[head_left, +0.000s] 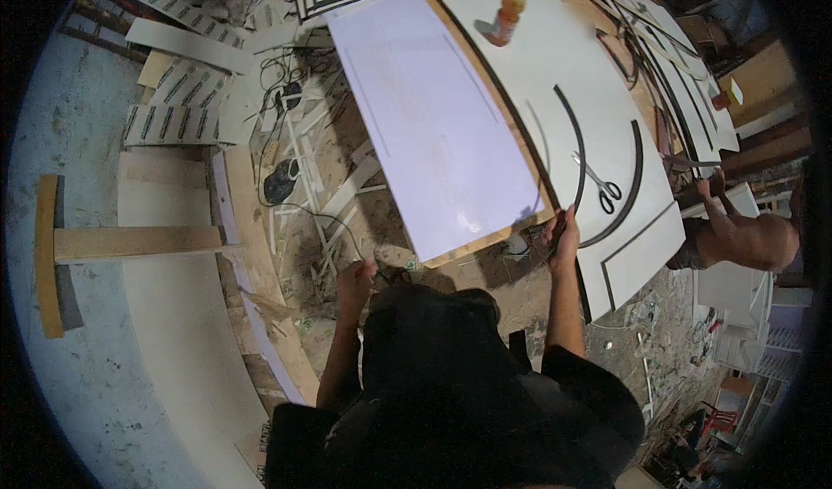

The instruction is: The person applies a brown edging strip to the side of a white furniture panel, using scissors to trim the strip and a cloth to press it firmly into place.

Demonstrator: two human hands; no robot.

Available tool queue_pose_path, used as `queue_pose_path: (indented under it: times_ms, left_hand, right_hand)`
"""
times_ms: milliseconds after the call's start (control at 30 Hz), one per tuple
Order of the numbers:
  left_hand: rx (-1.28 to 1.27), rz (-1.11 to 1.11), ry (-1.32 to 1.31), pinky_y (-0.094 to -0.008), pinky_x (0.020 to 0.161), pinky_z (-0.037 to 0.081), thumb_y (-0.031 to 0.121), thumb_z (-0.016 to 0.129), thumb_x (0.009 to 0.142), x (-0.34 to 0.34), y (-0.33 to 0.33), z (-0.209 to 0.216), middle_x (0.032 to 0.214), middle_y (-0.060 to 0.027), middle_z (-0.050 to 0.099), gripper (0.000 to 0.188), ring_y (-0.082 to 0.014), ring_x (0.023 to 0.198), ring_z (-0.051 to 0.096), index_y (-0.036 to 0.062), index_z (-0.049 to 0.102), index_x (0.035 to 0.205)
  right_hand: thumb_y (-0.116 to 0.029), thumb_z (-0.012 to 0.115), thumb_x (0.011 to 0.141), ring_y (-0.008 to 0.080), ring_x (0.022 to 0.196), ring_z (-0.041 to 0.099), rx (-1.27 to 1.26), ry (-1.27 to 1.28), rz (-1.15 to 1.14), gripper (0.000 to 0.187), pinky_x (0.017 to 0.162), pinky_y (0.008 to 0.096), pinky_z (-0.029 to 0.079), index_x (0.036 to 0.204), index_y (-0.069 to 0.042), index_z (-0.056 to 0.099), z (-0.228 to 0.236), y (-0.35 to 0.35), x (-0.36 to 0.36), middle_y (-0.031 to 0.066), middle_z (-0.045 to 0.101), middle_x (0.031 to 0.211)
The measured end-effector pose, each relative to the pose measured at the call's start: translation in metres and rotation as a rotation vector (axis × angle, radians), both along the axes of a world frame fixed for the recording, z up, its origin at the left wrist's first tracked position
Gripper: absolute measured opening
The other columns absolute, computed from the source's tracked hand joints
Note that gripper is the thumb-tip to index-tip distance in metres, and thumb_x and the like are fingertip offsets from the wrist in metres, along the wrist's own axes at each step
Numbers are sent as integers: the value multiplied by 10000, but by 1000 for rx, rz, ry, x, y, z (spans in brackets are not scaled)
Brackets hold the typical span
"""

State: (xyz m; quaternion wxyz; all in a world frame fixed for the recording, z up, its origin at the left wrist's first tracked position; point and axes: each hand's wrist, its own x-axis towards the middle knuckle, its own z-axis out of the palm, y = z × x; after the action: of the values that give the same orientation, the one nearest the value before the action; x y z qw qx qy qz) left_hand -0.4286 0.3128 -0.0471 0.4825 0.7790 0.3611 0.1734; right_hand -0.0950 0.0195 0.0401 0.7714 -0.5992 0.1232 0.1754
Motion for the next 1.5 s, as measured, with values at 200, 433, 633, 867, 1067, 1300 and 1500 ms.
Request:
queue_pose_path:
  times_ms: [200,433,633,867,1067,1300,1500]
  left_hand:
    - [-100,246,201,-355,589,516,253,510,981,-76,91,10,685,-130,662,400,-201,588,630,-11,661,721]
    - [71,57,408,-339,775,531,129,595,902,6,212,30,984,-135,706,222,-245,882,683,38,673,1090]
    - [253,-247,135,-383,753,515,386,630,904,231,401,37,984,-178,682,439,-295,849,660,10,639,1130]
    - [875,-412,133,-495,975,427,463,563,914,521,574,16,1299,-255,528,630,-405,1157,537,-11,480,1321]
    - [938,-409,470,-468,911,471,402,483,964,583,602,-23,1242,-202,574,515,-376,1107,572,28,488,1319]
    - [815,-450,-77,-430,830,464,222,441,994,503,575,-32,1052,-225,574,346,-364,949,572,-51,480,1204]
    - [-177,-476,-279,-344,541,507,265,536,960,274,387,-2,803,-73,618,270,-226,635,584,12,611,1017]
  right_hand:
    - [-443,558,945,139,483,490,281,170,-54,353,459,281,420,962,-90,544,-50,63,122,7,568,666]
    - [-376,463,987,133,555,538,248,45,-129,293,515,284,483,806,-149,498,-81,109,159,8,525,659]
    - [-456,498,950,129,591,577,-17,-92,-256,394,544,245,429,1010,-73,571,-95,129,152,73,641,742]
    - [-450,499,946,215,568,577,-33,2,-548,339,545,328,488,967,-116,555,-99,137,151,50,613,722]
    - [-499,374,994,181,668,568,-218,116,-498,465,568,331,465,1085,-69,528,-63,135,178,71,589,834]
    - [-533,465,939,331,1021,531,-1036,-51,-684,625,881,445,422,1246,10,494,-66,121,212,179,586,1095]
    - [-237,676,839,307,1068,545,-1066,-623,-585,476,937,421,424,1231,-21,514,-65,255,99,167,572,1156]
